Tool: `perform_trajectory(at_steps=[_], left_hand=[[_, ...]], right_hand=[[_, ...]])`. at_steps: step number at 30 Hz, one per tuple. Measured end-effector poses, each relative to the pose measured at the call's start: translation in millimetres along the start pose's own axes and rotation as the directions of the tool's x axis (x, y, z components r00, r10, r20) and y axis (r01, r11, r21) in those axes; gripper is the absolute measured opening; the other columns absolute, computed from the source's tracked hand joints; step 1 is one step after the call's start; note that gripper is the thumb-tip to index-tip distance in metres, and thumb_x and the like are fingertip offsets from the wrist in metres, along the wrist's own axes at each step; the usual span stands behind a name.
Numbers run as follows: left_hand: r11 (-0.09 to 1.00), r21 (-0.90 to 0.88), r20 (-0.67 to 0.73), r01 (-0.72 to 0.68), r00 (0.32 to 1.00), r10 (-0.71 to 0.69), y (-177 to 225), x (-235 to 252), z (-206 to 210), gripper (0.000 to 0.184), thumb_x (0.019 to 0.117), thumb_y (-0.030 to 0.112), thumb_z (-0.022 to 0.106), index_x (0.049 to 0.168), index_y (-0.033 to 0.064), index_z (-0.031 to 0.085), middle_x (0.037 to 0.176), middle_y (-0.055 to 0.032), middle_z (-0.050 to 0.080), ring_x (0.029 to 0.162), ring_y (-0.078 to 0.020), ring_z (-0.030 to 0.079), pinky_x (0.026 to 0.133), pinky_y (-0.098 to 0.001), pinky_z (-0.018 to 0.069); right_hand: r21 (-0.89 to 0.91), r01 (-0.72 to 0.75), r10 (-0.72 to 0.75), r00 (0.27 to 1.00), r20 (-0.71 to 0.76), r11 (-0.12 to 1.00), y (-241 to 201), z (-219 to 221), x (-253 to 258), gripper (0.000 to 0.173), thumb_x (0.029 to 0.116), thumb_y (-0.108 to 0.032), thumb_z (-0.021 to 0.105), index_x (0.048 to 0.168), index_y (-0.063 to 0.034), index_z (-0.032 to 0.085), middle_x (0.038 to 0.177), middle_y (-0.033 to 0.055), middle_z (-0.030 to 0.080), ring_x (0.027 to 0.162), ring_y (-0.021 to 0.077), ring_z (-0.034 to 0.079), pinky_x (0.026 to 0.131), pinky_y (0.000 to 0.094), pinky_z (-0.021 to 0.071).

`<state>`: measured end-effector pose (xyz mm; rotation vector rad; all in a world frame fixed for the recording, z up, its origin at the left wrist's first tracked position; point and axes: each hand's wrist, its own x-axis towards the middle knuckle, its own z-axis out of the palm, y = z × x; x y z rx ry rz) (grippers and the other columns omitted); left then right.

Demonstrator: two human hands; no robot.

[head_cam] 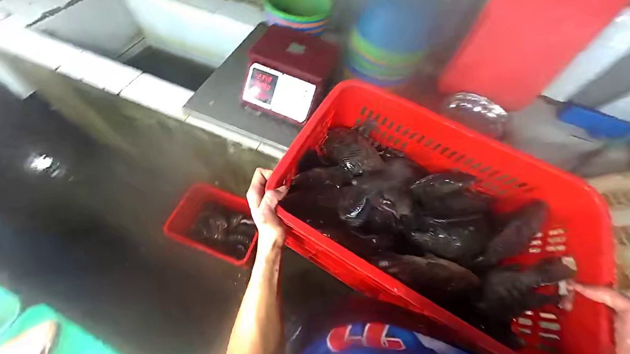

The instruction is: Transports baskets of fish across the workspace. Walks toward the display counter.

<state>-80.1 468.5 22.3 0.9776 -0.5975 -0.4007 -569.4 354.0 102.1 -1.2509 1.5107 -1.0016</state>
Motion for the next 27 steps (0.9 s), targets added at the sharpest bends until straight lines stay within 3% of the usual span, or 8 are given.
perform_trajectory(at_steps=[3,6,10,13,17,20,22,27], left_hand=[[0.999,0.027,-0.131,0.025,0.991,-0.021,22.9,-52.0,-26.4,0.015,0.082,0.017,0.054,0.094,0.0163,0.064,0.083,0.0014,0.063,0.072,-0.0096,0.061,0.06,-0.0291,0.0523],[0.998,0.009,-0.266,0.068,0.962,-0.063,18.9,-102.4,-68.7,0.014,0.0818,0.019,0.059,0.094,0.0147,0.065,0.085,0.0009,0.065,0.075,-0.0108,0.063,0.064,-0.0314,0.0543],[0.993,0.055,-0.398,0.107,0.914,-0.077,-5.7,-152.0,-133.7,0.017,0.0779,0.022,0.062,0.089,0.0099,0.063,0.084,0.0012,0.065,0.078,-0.0096,0.063,0.071,-0.03,0.0554],[0.984,0.054,-0.494,0.168,0.861,-0.12,-22.7,-184.8,-170.4,0.015,0.0762,0.021,0.061,0.087,0.0106,0.059,0.08,0.0015,0.062,0.074,-0.0085,0.061,0.067,-0.0277,0.0535],[0.979,0.054,-0.574,0.196,0.809,-0.13,-53.2,-182.1,-219.3,0.012,0.0788,0.02,0.057,0.086,0.011,0.059,0.077,0.0019,0.061,0.072,-0.0081,0.061,0.066,-0.0272,0.053],[0.953,0.058,-0.639,0.297,0.745,-0.193,-82.9,-165.3,-256.3,0.025,0.0985,0.022,0.04,0.091,0.0084,0.06,0.081,0.0005,0.063,0.077,-0.0089,0.063,0.074,-0.0304,0.0566],[0.933,0.032,-0.678,0.357,0.694,-0.243,-115.7,-158.5,-281.7,0.04,0.1056,0.029,0.032,0.1,0.0053,0.064,0.088,-0.0012,0.068,0.085,-0.0091,0.066,0.081,-0.0328,0.0584],[0.943,-0.055,-0.659,0.329,0.697,-0.282,-212.6,-154.0,-341.8,0.049,0.1092,0.035,0.022,0.092,0.0121,0.061,0.078,0.0044,0.065,0.076,-0.0054,0.064,0.075,-0.0281,0.058]], right_hand=[[-0.129,0.043,-0.019,0.983,0.183,0.991,2.2,-13.5,3.7,0.018,0.0841,-0.004,0.052,0.098,-0.0115,0.061,0.075,-0.0097,0.068,0.067,0.0019,0.066,0.066,0.0237,0.0588],[-0.274,0.038,0.036,0.965,0.26,0.961,3.3,5.7,10.6,0.024,0.0764,-0.002,0.054,0.097,-0.0126,0.06,0.073,-0.0127,0.066,0.063,-0.0018,0.064,0.061,0.02,0.0578],[-0.457,0.01,0.129,0.953,0.273,0.889,20.3,69.8,19.2,0.027,0.0655,-0.005,0.064,0.092,-0.0085,0.064,0.074,-0.0043,0.065,0.061,0.0041,0.063,0.054,0.0259,0.0559],[-0.592,-0.003,0.219,0.931,0.293,0.806,34.4,115.4,18.3,0.032,0.0651,-0.005,0.068,0.097,-0.0023,0.066,0.083,0.0057,0.064,0.069,0.0133,0.062,0.06,0.0364,0.0536],[-0.615,0.008,0.257,0.904,0.342,0.788,46.6,183.8,25.1,0.028,0.0623,-0.004,0.068,0.09,-0.0038,0.065,0.077,0.0063,0.064,0.064,0.0161,0.062,0.056,0.0387,0.053],[-0.613,-0.051,0.301,0.901,0.313,0.789,56.5,231.0,9.9,0.029,0.0619,-0.001,0.068,0.09,-0.0024,0.064,0.077,0.0084,0.064,0.063,0.0182,0.062,0.054,0.04,0.0535],[-0.629,-0.086,0.323,0.906,0.273,0.773,72.3,255.2,-0.4,0.03,0.0623,0.002,0.068,0.092,-0.0015,0.064,0.077,0.0097,0.064,0.063,0.0197,0.062,0.054,0.0412,0.0534],[-0.686,-0.138,0.383,0.897,0.219,0.715,136.8,307.0,-3.2,0.027,0.0625,0.004,0.07,0.089,-0.002,0.068,0.079,0.0151,0.067,0.067,0.0278,0.065,0.057,0.0506,0.0547]])
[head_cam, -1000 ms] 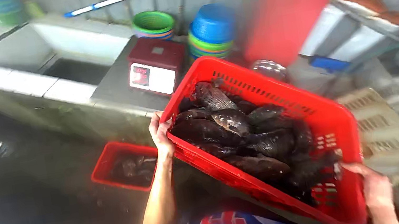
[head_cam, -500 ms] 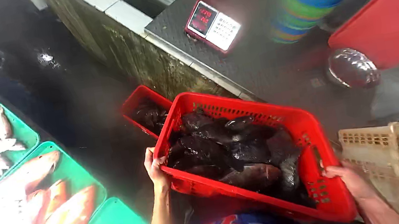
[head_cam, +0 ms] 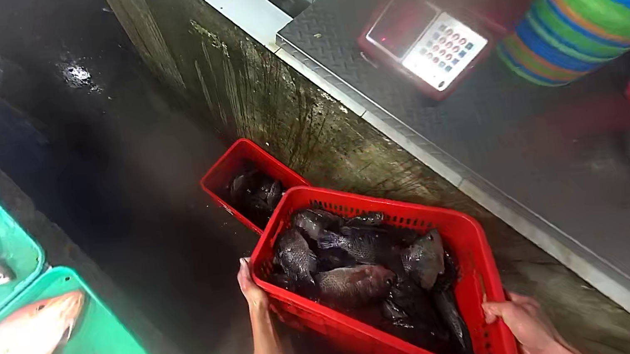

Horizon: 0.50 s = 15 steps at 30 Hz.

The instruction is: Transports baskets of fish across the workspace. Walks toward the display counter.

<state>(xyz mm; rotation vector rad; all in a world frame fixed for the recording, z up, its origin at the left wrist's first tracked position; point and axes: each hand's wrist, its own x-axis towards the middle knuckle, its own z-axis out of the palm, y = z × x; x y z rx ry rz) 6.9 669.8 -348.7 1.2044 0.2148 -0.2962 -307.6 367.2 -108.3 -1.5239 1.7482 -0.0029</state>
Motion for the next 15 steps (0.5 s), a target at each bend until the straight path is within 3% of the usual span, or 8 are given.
perform_trajectory(at_steps=[4,6,10,15], left_hand=[[0.989,-0.004,-0.066,0.149,0.987,-0.149,-61.5,40.1,-0.1,0.048,0.1118,0.033,0.021,0.095,0.0108,0.06,0.079,0.0047,0.065,0.075,-0.0035,0.065,0.074,-0.0258,0.0585],[0.972,0.06,-0.103,0.229,0.97,-0.222,-85.9,66.0,5.7,0.049,0.113,0.032,0.021,0.11,0.0028,0.06,0.092,-0.0015,0.065,0.086,-0.0063,0.064,0.082,-0.0288,0.0566],[0.922,0.127,-0.148,0.366,0.926,-0.347,-139.9,99.8,-5.3,0.053,0.1136,0.034,0.021,0.125,-0.0032,0.058,0.112,-0.0113,0.065,0.1,-0.0121,0.062,0.091,-0.0336,0.0534],[0.885,0.083,-0.212,0.458,0.876,-0.433,-195.0,120.7,-28.1,0.056,0.1135,0.038,0.021,0.131,-0.0023,0.057,0.116,-0.0147,0.066,0.102,-0.0156,0.064,0.091,-0.038,0.055]], right_hand=[[-0.046,-0.095,0.094,0.996,-0.01,0.994,-3.5,46.4,35.2,0.028,0.0678,0.0,0.074,0.095,-0.0014,0.069,0.084,0.0161,0.067,0.073,0.0289,0.065,0.061,0.0515,0.0544],[-0.066,-0.131,0.13,0.991,-0.013,0.989,-16.7,67.6,56.9,0.027,0.0695,0.0,0.073,0.096,0.0,0.067,0.087,0.0179,0.066,0.076,0.0303,0.064,0.063,0.0526,0.0539],[-0.088,-0.187,0.184,0.982,-0.036,0.978,-24.5,105.5,77.8,0.025,0.066,0.001,0.074,0.09,-0.0002,0.066,0.087,0.0186,0.066,0.077,0.0317,0.064,0.063,0.0539,0.0534],[-0.132,-0.184,0.18,0.983,-0.045,0.974,-24.5,148.8,106.1,0.035,0.0606,0.0,0.076,0.095,-0.0016,0.069,0.091,0.0201,0.066,0.08,0.0339,0.064,0.062,0.0553,0.0528]])
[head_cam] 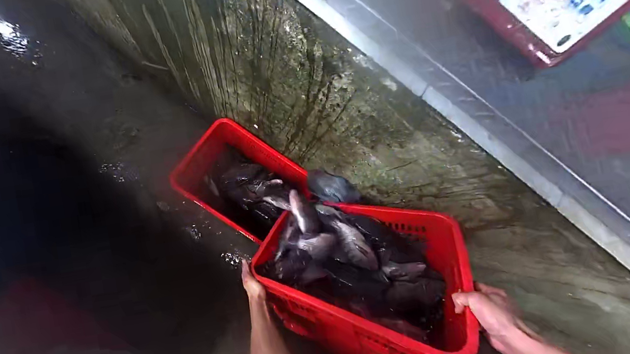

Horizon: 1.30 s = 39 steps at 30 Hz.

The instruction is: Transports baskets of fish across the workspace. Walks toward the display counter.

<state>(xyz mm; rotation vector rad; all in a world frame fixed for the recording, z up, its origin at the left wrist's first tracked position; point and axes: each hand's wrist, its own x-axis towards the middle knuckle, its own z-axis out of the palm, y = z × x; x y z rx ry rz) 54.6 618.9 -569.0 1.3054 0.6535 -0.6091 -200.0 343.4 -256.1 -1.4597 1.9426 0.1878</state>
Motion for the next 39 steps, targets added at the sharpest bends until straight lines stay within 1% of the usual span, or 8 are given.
perform_trajectory(at_steps=[7,14,19,21,25,29,35,39], left_hand=[[0.997,-0.07,0.009,0.029,1.0,-0.029,-6.8,19.7,-9.0,0.056,0.1137,0.037,0.018,0.117,0.0,0.06,0.094,-0.0069,0.069,0.085,-0.0121,0.067,0.079,-0.0343,0.0585],[0.996,0.004,-0.016,0.084,0.996,-0.084,-8.6,49.2,-8.3,0.055,0.1143,0.033,0.019,0.132,-0.0042,0.056,0.117,-0.0154,0.066,0.103,-0.0148,0.064,0.093,-0.0348,0.0539],[0.99,-0.056,-0.027,0.128,0.991,-0.129,-9.0,56.9,-10.4,0.057,0.1137,0.038,0.019,0.123,-0.0003,0.059,0.102,-0.0115,0.069,0.088,-0.0167,0.067,0.08,-0.0382,0.058],[0.992,-0.057,-0.023,0.114,0.993,-0.116,-6.7,61.5,-12.9,0.057,0.1137,0.038,0.019,0.131,-0.0007,0.057,0.11,-0.0131,0.068,0.095,-0.0165,0.067,0.085,-0.038,0.057],[0.992,0.005,-0.071,0.127,0.989,-0.126,4.6,63.1,-6.3,0.056,0.1142,0.035,0.019,0.137,-0.0021,0.053,0.124,-0.0166,0.065,0.107,-0.0157,0.064,0.094,-0.0354,0.0531],[0.985,-0.041,-0.064,0.165,0.984,-0.167,1.6,84.4,-3.7,0.056,0.1135,0.039,0.019,0.128,0.0011,0.057,0.106,-0.0116,0.068,0.09,-0.0153,0.066,0.08,-0.0373,0.0564],[0.986,-0.018,-0.085,0.167,0.982,-0.168,1.9,88.8,-2.5,0.055,0.1141,0.035,0.019,0.138,-0.0003,0.053,0.124,-0.0162,0.064,0.106,-0.0165,0.063,0.092,-0.0369,0.0532],[0.982,-0.057,-0.063,0.178,0.981,-0.182,7.9,90.2,6.0,0.054,0.114,0.034,0.018,0.134,-0.0013,0.054,0.118,-0.0143,0.065,0.1,-0.0146,0.064,0.088,-0.035,0.054]], right_hand=[[-0.03,0.0,-0.001,1.0,-0.028,1.0,-2.7,16.0,-1.1,0.029,0.0603,-0.003,0.076,0.089,-0.0037,0.07,0.084,0.0158,0.068,0.076,0.0306,0.066,0.062,0.0534,0.0549],[0.015,-0.021,0.022,0.999,-0.049,1.0,-17.5,36.2,-0.3,0.025,0.0644,-0.002,0.076,0.089,-0.0021,0.07,0.083,0.0162,0.067,0.073,0.0294,0.065,0.059,0.0503,0.0535],[0.037,0.039,-0.037,0.998,-0.059,0.999,-21.4,39.4,-7.2,0.022,0.0636,-0.002,0.076,0.085,-0.0045,0.071,0.077,0.0112,0.068,0.068,0.0241,0.066,0.056,0.0457,0.0541],[0.063,0.086,-0.082,0.995,-0.053,0.994,-33.0,42.8,-13.7,0.021,0.0619,-0.005,0.077,0.083,-0.0065,0.072,0.075,0.0098,0.07,0.065,0.0229,0.068,0.053,0.0442,0.0554],[0.045,0.116,-0.116,0.993,-0.015,0.992,-45.6,41.9,-25.8,0.019,0.0682,-0.012,0.08,0.086,-0.0074,0.073,0.076,0.0088,0.071,0.063,0.0213,0.07,0.052,0.0412,0.0574],[0.044,0.124,-0.124,0.992,0.003,0.991,-52.1,46.5,-26.3,0.015,0.0742,-0.013,0.08,0.086,-0.0067,0.073,0.073,0.008,0.071,0.059,0.0186,0.067,0.047,0.036,0.0525],[0.066,0.161,-0.162,0.987,0.02,0.985,-57.8,50.2,-34.9,0.013,0.0781,-0.012,0.08,0.086,-0.0065,0.072,0.07,0.006,0.069,0.052,0.0144,0.061,0.043,0.0311,0.0469],[0.043,0.167,-0.168,0.985,0.034,0.985,-60.7,51.3,-33.4,0.019,0.0773,-0.018,0.082,0.087,-0.0068,0.071,0.07,0.006,0.068,0.053,0.0151,0.061,0.044,0.0319,0.0475]])
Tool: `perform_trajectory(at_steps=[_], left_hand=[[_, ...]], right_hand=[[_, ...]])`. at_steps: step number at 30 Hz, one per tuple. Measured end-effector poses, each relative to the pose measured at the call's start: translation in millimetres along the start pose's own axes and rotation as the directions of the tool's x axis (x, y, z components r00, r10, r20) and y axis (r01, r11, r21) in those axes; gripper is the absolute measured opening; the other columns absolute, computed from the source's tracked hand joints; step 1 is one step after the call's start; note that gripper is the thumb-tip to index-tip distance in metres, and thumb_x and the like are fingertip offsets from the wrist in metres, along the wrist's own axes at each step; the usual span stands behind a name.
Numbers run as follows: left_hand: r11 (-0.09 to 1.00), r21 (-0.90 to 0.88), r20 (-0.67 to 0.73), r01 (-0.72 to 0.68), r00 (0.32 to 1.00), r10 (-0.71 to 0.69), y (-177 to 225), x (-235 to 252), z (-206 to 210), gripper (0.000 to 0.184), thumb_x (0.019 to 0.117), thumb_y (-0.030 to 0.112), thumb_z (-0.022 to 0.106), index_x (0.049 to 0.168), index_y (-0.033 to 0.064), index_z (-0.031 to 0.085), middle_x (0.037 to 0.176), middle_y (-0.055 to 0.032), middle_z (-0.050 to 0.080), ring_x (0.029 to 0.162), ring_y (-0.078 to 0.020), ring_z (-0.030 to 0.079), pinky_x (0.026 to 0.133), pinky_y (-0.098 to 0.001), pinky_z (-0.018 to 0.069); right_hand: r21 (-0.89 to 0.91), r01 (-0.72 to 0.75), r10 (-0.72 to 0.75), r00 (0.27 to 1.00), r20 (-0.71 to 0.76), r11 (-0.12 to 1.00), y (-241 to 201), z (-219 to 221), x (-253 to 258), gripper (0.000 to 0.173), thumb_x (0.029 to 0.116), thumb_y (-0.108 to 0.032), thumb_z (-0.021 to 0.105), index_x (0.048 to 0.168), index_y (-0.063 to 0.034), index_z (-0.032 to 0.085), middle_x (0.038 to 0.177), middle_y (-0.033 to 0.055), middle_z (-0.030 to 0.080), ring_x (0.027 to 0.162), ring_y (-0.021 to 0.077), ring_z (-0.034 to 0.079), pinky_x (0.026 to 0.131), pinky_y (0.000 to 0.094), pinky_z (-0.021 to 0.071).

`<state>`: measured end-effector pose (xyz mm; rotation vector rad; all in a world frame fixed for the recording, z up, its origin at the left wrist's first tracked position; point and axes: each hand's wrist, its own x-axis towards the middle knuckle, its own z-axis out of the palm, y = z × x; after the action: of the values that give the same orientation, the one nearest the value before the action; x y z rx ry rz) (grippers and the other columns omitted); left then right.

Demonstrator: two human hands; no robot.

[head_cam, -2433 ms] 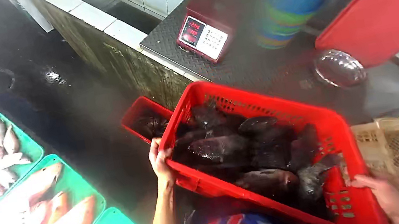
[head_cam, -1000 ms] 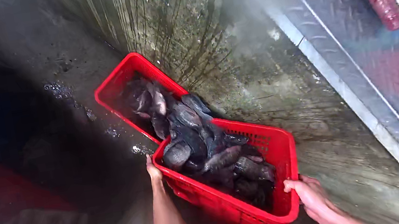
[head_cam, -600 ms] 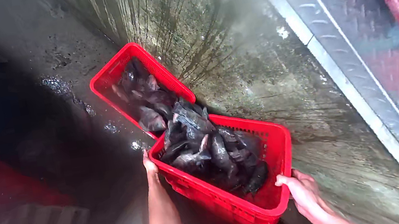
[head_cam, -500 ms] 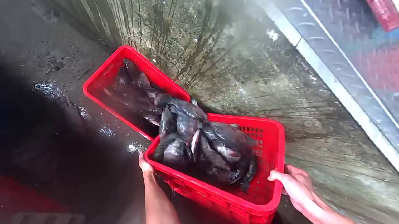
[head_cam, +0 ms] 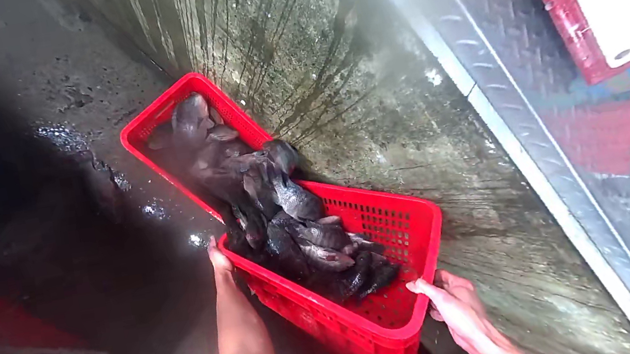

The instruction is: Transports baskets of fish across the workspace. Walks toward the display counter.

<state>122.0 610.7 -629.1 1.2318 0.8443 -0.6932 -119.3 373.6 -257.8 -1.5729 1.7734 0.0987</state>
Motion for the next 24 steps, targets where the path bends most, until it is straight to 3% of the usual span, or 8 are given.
perform_trajectory(at_steps=[2,6,9,12,16,20,24], left_hand=[[1.0,-0.019,0.0,0.001,1.0,-0.001,-2.3,6.1,-1.4,0.054,0.1141,0.035,0.018,0.134,-0.0007,0.054,0.117,-0.0134,0.066,0.098,-0.0139,0.064,0.087,-0.0341,0.0545],[1.0,0.017,0.024,-0.012,1.0,0.012,-2.8,10.2,-1.3,0.056,0.1141,0.033,0.015,0.146,-0.0011,0.046,0.137,-0.0192,0.059,0.117,-0.0186,0.061,0.1,-0.0372,0.0501],[1.0,0.014,0.019,-0.008,1.0,0.008,-3.5,11.1,-3.4,0.057,0.1142,0.033,0.015,0.146,-0.0013,0.046,0.137,-0.0189,0.059,0.118,-0.019,0.06,0.101,-0.0369,0.0499],[1.0,-0.02,0.002,0.009,1.0,-0.008,-4.7,14.1,-1.2,0.057,0.114,0.036,0.016,0.137,-0.0004,0.054,0.124,-0.0157,0.065,0.105,-0.0167,0.064,0.092,-0.0363,0.0535],[0.999,-0.048,-0.001,0.015,1.0,-0.015,-8.9,21.9,-2.7,0.057,0.1139,0.037,0.016,0.137,0.0005,0.054,0.121,-0.0154,0.066,0.103,-0.0172,0.065,0.09,-0.0375,0.0545],[0.998,-0.052,-0.01,0.031,0.999,-0.031,-8.5,23.7,1.9,0.057,0.114,0.037,0.016,0.134,-0.0004,0.054,0.118,-0.0152,0.066,0.1,-0.0173,0.064,0.087,-0.037,0.0545],[1.0,0.018,-0.02,0.006,1.0,-0.005,-13.0,29.1,6.7,0.055,0.1141,0.036,0.018,0.141,0.0002,0.051,0.13,-0.0172,0.062,0.112,-0.0194,0.062,0.095,-0.0397,0.052]], right_hand=[[-0.018,-0.008,0.008,1.0,0.009,1.0,-1.0,2.4,0.6,0.021,0.0771,-0.02,0.083,0.089,-0.0066,0.071,0.07,0.006,0.068,0.053,0.015,0.061,0.044,0.0319,0.0478],[-0.062,0.004,-0.003,1.0,0.008,0.998,-4.9,5.0,0.1,0.025,0.0766,-0.022,0.082,0.091,-0.0063,0.069,0.07,0.0058,0.067,0.054,0.016,0.061,0.045,0.0336,0.049],[-0.059,0.002,-0.001,1.0,0.014,0.998,-2.8,6.8,1.1,0.024,0.0763,-0.021,0.083,0.09,-0.0065,0.069,0.068,0.0052,0.067,0.05,0.0141,0.059,0.042,0.0311,0.0463],[-0.037,0.009,-0.009,1.0,0.02,0.999,-2.8,6.7,0.1,0.025,0.0766,-0.023,0.084,0.089,-0.0069,0.069,0.067,0.004,0.065,0.048,0.0124,0.056,0.041,0.0292,0.0433],[0.023,0.038,-0.038,0.999,0.031,0.999,-1.2,9.1,-1.0,0.029,0.0777,-0.027,0.086,0.086,-0.0075,0.066,0.063,0.0026,0.061,0.045,0.0102,0.049,0.039,0.0266,0.0373],[0.056,0.054,-0.055,0.998,0.031,0.997,0.2,12.1,-2.2,0.028,0.077,-0.025,0.086,0.083,-0.0079,0.065,0.061,0.0022,0.058,0.043,0.0097,0.046,0.04,0.0262,0.0371],[0.08,0.071,-0.073,0.997,0.026,0.994,-0.6,15.2,-4.0,0.028,0.077,-0.025,0.087,0.084,-0.0072,0.065,0.06,0.0024,0.059,0.042,0.0091,0.045,0.039,0.0251,0.0363]])
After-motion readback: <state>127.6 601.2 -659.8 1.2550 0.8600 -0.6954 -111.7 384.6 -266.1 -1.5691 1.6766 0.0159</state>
